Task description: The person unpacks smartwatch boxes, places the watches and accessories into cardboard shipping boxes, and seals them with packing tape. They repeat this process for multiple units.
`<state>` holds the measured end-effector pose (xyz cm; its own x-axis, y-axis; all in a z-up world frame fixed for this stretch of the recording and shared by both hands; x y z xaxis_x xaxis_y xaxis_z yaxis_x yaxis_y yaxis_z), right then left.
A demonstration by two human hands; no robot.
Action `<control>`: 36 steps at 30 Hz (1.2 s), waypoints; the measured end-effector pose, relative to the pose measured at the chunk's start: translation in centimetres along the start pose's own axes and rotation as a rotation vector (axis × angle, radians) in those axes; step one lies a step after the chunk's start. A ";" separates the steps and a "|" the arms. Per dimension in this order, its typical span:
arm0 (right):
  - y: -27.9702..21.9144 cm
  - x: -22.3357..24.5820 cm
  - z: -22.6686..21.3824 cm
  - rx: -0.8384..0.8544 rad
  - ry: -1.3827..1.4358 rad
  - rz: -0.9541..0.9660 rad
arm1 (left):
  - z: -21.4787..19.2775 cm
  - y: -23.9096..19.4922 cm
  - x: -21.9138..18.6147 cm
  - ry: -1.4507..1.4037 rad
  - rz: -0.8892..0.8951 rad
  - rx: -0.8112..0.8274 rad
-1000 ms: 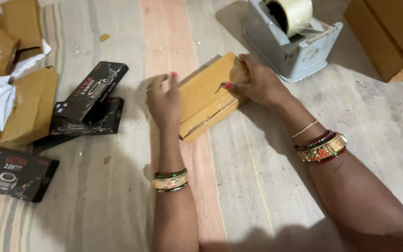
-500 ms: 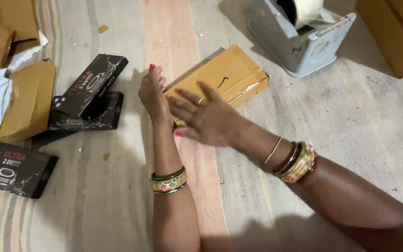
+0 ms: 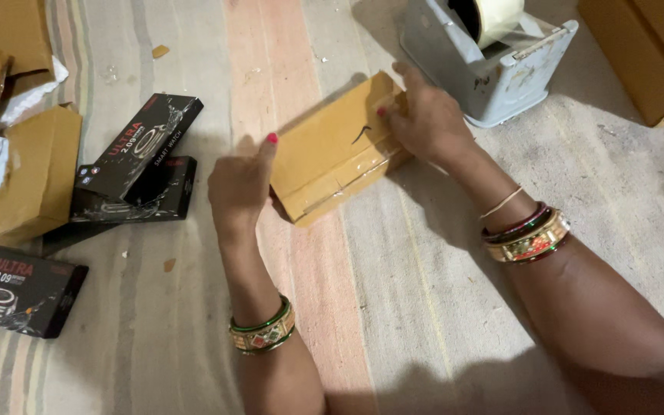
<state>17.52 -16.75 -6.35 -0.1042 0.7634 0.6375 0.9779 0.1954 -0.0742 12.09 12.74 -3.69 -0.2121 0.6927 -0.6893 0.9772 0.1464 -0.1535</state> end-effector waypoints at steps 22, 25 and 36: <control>-6.7 13.0 8.8 0.423 -0.550 -0.395 | 0.8 1.1 -0.6 0.002 0.253 -0.205; -6.1 12.0 6.7 0.368 -0.543 -0.390 | 0.7 1.2 0.4 -0.004 0.135 -0.149; -5.3 9.3 1.1 0.202 -0.357 -0.434 | -1.7 2.6 3.2 -0.563 0.310 -0.170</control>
<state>11.14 -9.98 -0.90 -0.5753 0.7404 0.3477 0.7821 0.6224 -0.0313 13.94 16.54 -5.05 0.1534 0.2531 -0.9552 0.9709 0.1415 0.1934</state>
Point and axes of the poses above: each hand's wrist, its own y-axis towards the middle knuckle, its own z-axis out of the palm, x = y × z, the point moved 10 cm from there along y, towards the middle knuckle, and after that the axes turned 14 degrees about x, right-handed, at the moved point
